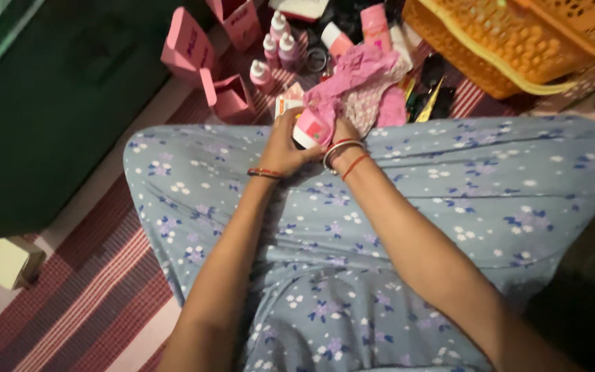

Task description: The person sits on a mat and wipes several small cosmetic bottles and pink boxes with a pink cloth. The person picks up each item, rubs it with the cloth, and places it back among the other items on the floor.

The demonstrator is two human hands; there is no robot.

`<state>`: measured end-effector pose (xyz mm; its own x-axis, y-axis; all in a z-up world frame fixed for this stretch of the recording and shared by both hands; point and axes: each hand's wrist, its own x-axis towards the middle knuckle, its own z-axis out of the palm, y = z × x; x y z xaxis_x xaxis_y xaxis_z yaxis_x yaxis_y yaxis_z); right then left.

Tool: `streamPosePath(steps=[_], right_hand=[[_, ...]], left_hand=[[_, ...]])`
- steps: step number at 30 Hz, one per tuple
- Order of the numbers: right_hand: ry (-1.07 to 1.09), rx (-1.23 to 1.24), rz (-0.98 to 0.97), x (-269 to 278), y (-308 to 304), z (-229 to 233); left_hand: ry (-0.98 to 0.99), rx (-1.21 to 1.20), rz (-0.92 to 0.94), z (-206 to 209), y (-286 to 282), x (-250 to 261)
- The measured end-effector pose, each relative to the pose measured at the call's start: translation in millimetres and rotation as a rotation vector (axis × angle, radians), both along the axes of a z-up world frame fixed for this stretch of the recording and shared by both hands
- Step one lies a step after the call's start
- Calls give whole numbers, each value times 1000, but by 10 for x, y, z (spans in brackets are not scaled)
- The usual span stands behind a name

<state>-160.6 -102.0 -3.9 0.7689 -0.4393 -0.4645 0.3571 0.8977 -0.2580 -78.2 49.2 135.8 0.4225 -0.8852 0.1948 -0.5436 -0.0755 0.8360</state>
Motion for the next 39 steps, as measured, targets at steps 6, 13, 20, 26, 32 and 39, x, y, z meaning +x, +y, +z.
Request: streamPosePath(steps=[6, 13, 20, 26, 32, 39], right_hand=[[22, -141, -47, -207, -6, 171], [-57, -249, -105, -381, 77, 1030], [407, -797, 175, -347, 223, 654], [546, -1239, 49, -272, 102, 596], [352, -986, 68, -285, 160, 868], [269, -735, 149, -259, 137, 877]], left_hand=[[375, -63, 53, -75, 32, -28], [469, -117, 59, 43, 33, -12], [-112, -16, 172, 322, 76, -132], [-186, -74, 227, 344, 71, -100], [-96, 3, 241, 231, -6, -27], [-189, -39, 18, 418, 16, -102]])
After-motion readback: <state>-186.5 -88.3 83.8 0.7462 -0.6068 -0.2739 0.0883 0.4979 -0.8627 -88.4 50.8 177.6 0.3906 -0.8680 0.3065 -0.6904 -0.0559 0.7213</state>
